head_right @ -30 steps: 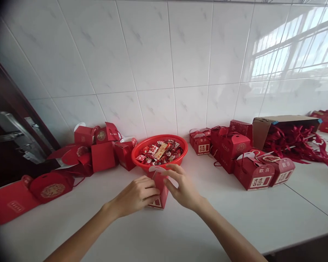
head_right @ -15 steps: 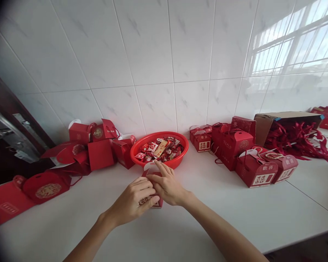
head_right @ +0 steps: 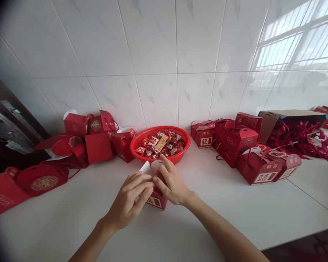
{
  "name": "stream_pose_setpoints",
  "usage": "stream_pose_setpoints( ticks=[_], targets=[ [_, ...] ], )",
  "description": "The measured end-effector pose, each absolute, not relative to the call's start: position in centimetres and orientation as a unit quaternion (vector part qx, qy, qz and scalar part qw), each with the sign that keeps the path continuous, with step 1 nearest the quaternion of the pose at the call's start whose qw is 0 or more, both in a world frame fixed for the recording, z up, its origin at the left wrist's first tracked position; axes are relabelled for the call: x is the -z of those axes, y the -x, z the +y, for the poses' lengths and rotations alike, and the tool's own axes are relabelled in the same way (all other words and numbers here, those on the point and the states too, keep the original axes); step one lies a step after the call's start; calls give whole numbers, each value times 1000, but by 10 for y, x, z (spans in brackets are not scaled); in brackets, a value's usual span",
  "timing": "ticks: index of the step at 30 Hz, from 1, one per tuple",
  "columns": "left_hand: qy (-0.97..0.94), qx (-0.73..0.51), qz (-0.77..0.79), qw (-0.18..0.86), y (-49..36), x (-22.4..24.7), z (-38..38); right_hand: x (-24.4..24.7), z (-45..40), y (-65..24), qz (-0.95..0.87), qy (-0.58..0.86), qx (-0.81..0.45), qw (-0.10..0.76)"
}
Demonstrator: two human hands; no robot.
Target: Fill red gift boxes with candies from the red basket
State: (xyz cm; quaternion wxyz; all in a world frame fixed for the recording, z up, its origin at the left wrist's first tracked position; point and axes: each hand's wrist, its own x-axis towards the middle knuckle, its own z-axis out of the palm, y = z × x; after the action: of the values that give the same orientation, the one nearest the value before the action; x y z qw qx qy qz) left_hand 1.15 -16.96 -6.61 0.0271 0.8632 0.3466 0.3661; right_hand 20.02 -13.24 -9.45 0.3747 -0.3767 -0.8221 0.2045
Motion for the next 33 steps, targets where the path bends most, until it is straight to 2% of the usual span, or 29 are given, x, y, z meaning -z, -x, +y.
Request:
stream_pose_setpoints(
  ticks=[4,9,14,22,26,33],
  targets=[
    [-815,-403,415,42,-4,71,-165,94,-136,-200,-786,361,-271,423],
    [-796,-398,442,116,2,75,-163,89,-138,-205,-736,328,-353,475],
    [-812,-360,425,173,12,72,-162,74,-134,-225,-770,304,-397,397],
    [-843,-271,424,190,24,69,-160,60,-118,-272,-805,341,-454,172],
    [-833,-252,445,209,25,70,-157,67,-112,-275,-769,368,-499,158],
    [-823,-286,425,245,25,77,-150,80,-103,-276,-755,331,-529,200]
  ],
)
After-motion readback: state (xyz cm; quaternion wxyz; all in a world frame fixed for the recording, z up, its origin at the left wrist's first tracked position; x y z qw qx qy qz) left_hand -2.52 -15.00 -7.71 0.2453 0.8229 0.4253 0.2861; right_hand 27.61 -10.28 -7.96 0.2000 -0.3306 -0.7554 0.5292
